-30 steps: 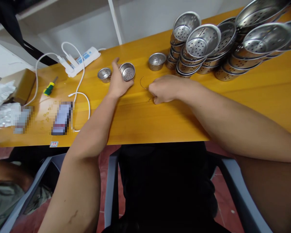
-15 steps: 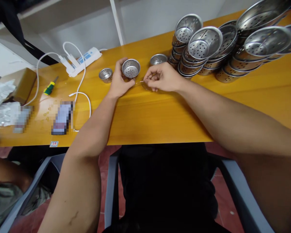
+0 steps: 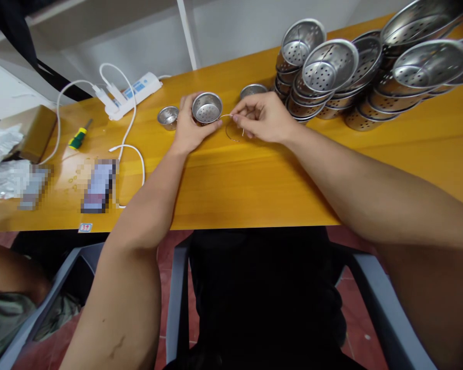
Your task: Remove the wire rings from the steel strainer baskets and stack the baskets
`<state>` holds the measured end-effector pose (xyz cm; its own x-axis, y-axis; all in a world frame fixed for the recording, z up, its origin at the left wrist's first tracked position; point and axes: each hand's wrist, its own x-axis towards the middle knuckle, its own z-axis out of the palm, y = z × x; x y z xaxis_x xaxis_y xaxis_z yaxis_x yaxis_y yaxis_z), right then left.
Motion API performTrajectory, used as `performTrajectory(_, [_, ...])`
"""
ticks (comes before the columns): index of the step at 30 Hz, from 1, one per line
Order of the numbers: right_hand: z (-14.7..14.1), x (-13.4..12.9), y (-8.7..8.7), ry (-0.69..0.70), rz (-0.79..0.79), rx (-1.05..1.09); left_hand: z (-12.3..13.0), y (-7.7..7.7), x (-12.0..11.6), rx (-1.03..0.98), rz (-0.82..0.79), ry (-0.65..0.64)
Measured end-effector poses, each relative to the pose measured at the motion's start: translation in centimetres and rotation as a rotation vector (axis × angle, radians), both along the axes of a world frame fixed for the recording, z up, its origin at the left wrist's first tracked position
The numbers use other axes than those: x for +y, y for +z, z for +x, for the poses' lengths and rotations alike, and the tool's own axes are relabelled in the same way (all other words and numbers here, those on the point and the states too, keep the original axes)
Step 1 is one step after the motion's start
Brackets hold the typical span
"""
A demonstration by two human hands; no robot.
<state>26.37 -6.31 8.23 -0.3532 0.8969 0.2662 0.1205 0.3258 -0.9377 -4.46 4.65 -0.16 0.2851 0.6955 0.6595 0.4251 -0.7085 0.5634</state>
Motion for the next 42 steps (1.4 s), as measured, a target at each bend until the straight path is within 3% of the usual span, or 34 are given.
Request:
performTrajectory(4, [0.2, 0.4, -0.2, 0.000, 0.064, -0.060, 0.7, 1.4, -1.2, -0.019, -0.072, 0.073])
performTrajectory(12, [0.6, 1.0, -0.7, 0.020, 0.129, -0.097, 0.8, 0.8, -0.7, -0.037, -0.080, 0.019])
performTrajectory(17, [0.7, 2.0, -1.1, -0.040, 0.203, -0.078, 1.0, 1.3, -1.1, -0.049, -0.133, 0.023])
performTrajectory(25, [0.6, 1.0, -0.2, -0.129, 0.197, 0.014, 2.0, 2.0, -2.7, -0.019, -0.147, -0.103])
performTrajectory(31, [0.3, 0.5, 0.2, -0.132, 0.181, 0.013, 2.4, 3.1, -3.7, 0.015, -0.102, -0.061])
performTrajectory(37, [0.1, 0.7, -0.3, -0.168, 0.167, -0.002, 2.7, 2.4, -3.2, 0.004, -0.126, -0.069])
performTrajectory(42, [0.1, 0.1, 0.0, -0.096, 0.142, 0.057, 2.9, 1.8, -3.3, 0.060, -0.146, -0.124])
